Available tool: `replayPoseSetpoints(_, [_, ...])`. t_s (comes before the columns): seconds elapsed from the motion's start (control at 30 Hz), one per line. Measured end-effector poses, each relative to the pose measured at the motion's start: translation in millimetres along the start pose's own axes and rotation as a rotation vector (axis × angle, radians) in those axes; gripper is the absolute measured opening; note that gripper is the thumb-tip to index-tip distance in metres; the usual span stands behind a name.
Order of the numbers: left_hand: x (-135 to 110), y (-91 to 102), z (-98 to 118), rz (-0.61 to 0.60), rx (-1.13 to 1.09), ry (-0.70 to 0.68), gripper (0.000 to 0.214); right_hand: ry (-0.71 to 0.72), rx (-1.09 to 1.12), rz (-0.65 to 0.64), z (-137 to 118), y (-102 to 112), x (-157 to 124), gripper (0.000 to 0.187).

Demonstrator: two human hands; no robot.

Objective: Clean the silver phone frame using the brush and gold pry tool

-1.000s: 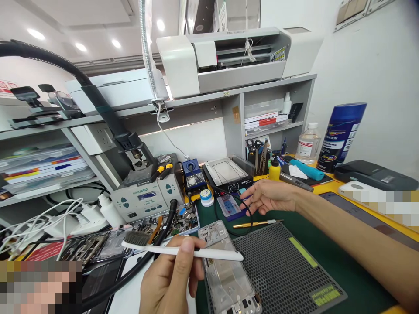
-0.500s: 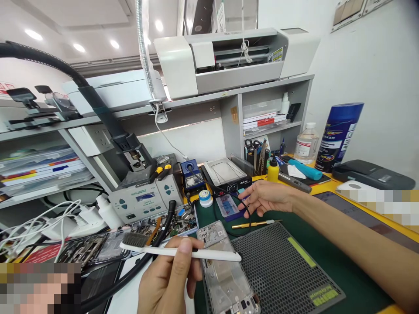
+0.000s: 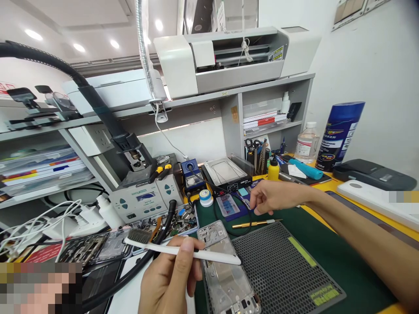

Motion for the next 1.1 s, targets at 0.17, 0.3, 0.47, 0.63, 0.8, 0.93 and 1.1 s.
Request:
replayPoseSetpoints(0.17, [1.0, -4.2, -3.2, -0.046, 0.012, -0.021, 0.062, 0.072, -0.036, 0.043, -5.1, 1.8, -4.0, 0.022])
replayPoseSetpoints(0.3, [1.3, -5.5, -2.4, -0.069, -0.002, 0.004, 0.059, 0.12, -0.028, 0.13, -16.6, 10.2, -16.1, 0.026])
replayPoseSetpoints(0.47, [4.0, -3.8, 0.9, -0.08, 0.0, 0.018, 0.054, 0.098, -0.129, 0.09, -15.6, 7.2, -15.3, 0.023])
replayPoseSetpoints(0.63, [6.6, -3.3, 2.0, -0.081, -0.001, 0.037, 0.049, 0.086, -0.263, -0.027, -10.6, -12.1, -2.4, 0.023])
replayPoseSetpoints(0.8, [6.6, -4.2, 4.1, -0.091, -0.013, 0.024, 0.042, 0.078, -0.33, -0.044, -17.4, -26.3, 1.8, 0.025])
replayPoseSetpoints(0.93, [7.1, -3.4, 4.2, -0.092, -0.014, 0.021, 0.044, 0.074, -0.342, -0.04, -23.2, -31.0, 1.2, 0.024])
replayPoseSetpoints(1.1, [7.9, -3.8, 2.8, -0.087, -0.029, 0.026, 0.043, 0.083, -0.273, 0.04, -22.2, -24.8, 1.1, 0.025])
Point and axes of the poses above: each hand's wrist, its own x-axis towards the middle knuckle, its own y-axis out of the back of the hand, z = x × y, the point moved 3 cm from there along x, towards the middle knuckle, and after that the axes turned 5 degrees about z, right-handed, at the moved point
